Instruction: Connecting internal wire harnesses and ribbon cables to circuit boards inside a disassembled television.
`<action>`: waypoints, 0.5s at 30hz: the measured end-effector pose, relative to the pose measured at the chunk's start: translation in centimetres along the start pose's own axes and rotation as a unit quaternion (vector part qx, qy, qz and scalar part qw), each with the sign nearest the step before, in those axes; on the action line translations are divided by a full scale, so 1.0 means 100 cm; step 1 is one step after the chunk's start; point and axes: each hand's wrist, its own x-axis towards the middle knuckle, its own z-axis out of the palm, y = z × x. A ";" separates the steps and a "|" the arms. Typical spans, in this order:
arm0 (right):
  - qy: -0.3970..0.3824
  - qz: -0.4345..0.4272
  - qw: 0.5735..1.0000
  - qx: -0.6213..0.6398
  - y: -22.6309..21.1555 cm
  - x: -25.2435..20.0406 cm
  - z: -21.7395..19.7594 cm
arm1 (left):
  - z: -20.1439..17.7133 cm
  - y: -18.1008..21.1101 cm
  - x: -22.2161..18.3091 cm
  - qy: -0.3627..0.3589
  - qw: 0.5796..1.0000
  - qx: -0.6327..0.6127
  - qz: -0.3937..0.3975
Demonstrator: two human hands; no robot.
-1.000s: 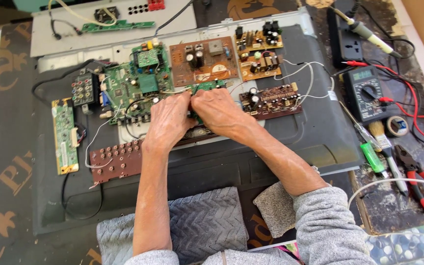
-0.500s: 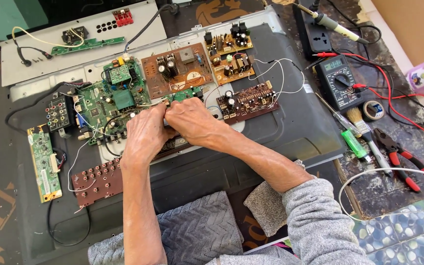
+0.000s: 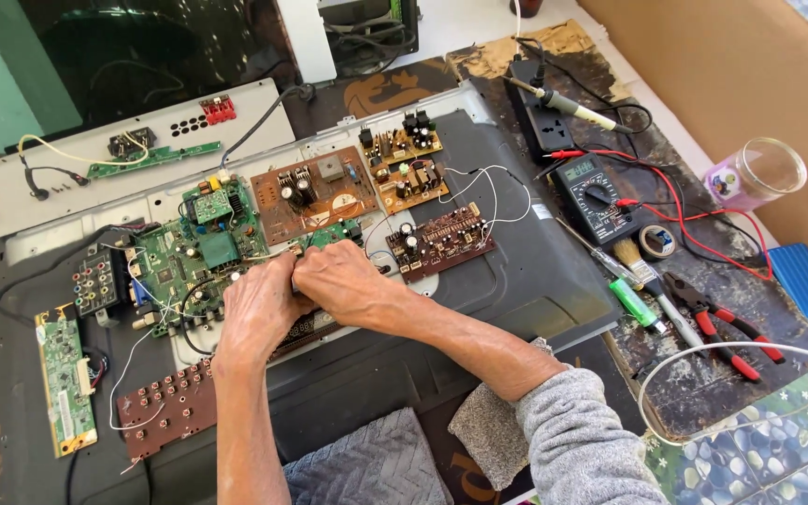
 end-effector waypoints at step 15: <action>-0.008 0.002 0.999 -0.032 -0.002 0.003 0.006 | -0.001 -0.001 0.001 0.012 1.000 -0.014 0.017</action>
